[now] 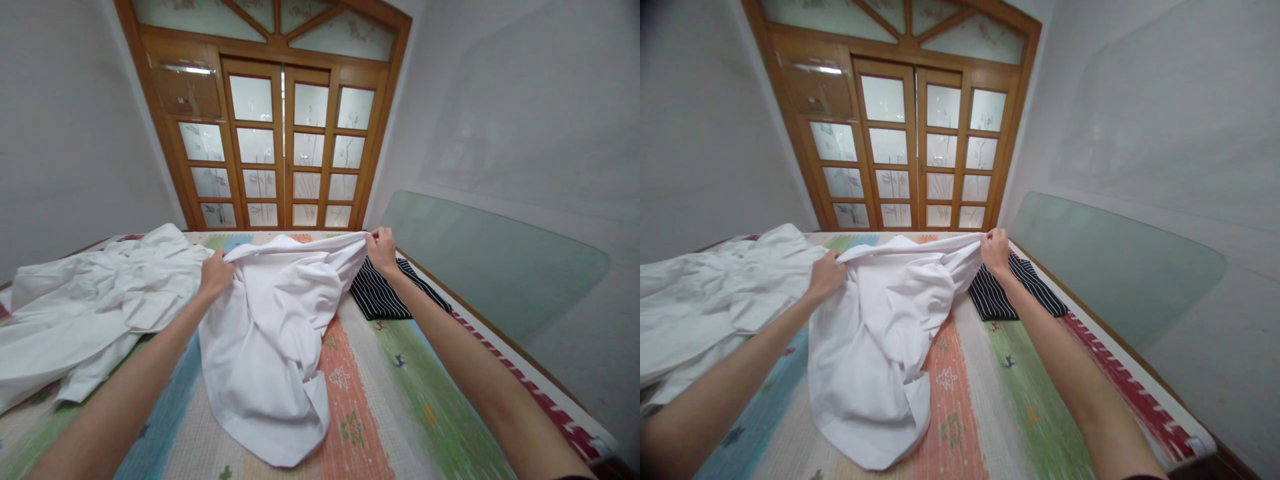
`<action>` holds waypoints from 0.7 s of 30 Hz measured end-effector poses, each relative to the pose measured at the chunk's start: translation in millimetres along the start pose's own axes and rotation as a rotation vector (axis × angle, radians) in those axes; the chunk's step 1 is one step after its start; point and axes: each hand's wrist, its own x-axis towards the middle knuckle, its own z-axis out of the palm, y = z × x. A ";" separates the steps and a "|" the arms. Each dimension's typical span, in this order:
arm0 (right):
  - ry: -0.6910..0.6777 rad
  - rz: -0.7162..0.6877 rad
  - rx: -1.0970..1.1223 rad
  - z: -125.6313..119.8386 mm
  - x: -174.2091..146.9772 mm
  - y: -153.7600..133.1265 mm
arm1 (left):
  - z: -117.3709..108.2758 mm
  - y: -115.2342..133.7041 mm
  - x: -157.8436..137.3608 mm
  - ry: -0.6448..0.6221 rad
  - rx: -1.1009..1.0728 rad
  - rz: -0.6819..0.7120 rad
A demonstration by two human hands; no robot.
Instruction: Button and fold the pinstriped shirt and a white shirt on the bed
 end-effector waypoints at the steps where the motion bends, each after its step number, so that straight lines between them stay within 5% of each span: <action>1: -0.006 0.017 0.052 0.0 1.3 2.7 | -6.7 0.7 7.0 0.038 -0.027 0.001; 6: 0.015 0.232 0.240 4.5 5.8 12.4 | -34.4 -6.0 29.1 0.118 0.001 0.306; 9: 0.051 0.182 0.270 1.8 9.4 11.5 | -45.9 -15.3 33.7 0.043 0.106 0.597; 11: 0.029 0.083 0.252 -6.1 12.9 9.0 | -53.5 -22.1 34.6 0.008 0.208 0.643; 15: -0.157 -0.184 0.084 -32.4 20.1 4.0 | -70.2 -37.3 34.2 0.117 0.238 0.353; 19: -0.444 -0.443 -0.177 -52.7 24.9 3.8 | -77.4 -55.2 39.3 0.199 -0.052 -0.195; 21: -0.453 -0.503 -0.266 -55.9 27.1 6.1 | -75.6 -62.5 44.0 0.222 -0.230 -0.275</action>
